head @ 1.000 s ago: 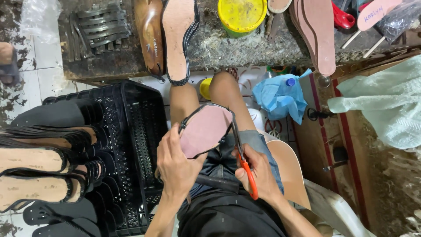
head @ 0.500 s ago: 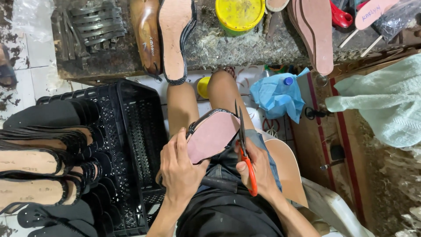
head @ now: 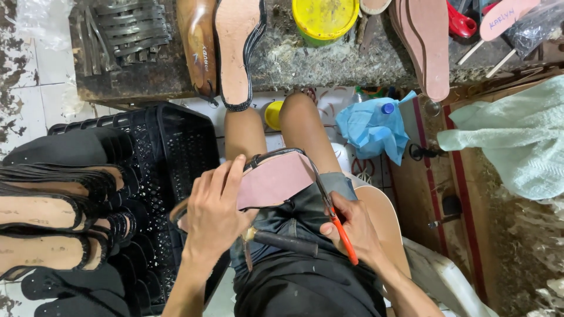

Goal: Assembling sandals by lasting them, which involves stretching and securing straps over a wooden form.

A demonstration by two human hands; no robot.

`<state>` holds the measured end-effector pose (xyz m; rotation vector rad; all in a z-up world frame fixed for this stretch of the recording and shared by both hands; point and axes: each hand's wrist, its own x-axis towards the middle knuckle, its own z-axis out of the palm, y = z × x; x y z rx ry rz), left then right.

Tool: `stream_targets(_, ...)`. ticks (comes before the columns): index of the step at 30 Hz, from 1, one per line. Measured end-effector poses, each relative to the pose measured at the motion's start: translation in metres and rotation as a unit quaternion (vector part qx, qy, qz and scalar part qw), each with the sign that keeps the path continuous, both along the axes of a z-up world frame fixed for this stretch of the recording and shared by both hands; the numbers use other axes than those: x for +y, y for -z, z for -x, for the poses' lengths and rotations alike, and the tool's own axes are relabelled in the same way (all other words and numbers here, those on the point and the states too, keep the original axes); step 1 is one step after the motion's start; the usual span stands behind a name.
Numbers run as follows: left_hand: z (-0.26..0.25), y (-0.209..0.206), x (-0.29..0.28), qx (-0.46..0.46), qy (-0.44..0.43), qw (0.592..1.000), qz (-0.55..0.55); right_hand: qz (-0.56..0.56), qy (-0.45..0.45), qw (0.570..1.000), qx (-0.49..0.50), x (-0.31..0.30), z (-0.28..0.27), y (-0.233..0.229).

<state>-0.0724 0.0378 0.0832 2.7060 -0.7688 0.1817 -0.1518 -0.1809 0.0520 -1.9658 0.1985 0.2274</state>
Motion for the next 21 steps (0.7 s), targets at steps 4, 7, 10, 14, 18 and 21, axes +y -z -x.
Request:
stream_targets(4, -0.006, -0.004, 0.003, 0.000, 0.023, 0.999, -0.024, 0.017, -0.014, 1.000, -0.004, -0.003, 0.002, 0.006)
stream_targets(7, -0.007, -0.005, 0.005, 0.002, 0.035, 0.999, -0.035, 0.036, -0.026, 0.999, -0.009, -0.003, 0.002, 0.007)
stream_targets(10, -0.007, -0.006, 0.003, 0.001, 0.048, 0.998, -0.038, 0.061, -0.044, 0.997, -0.018, -0.004, -0.003, 0.002)
stream_targets(14, -0.006, -0.004, 0.001, 0.001, 0.053, 0.998, -0.023, 0.051, -0.037, 0.998, -0.016, -0.002, -0.005, -0.004)
stream_targets(18, -0.006, 0.004, 0.002, -0.040, 0.042, 0.998, 0.011, -0.028, -0.028, 0.998, -0.049, -0.019, 0.009, 0.043)
stream_targets(21, -0.008, -0.001, 0.000, -0.048, 0.055, 0.997, 0.006, -0.035, -0.027, 0.997, -0.058, -0.021, 0.004, 0.038)
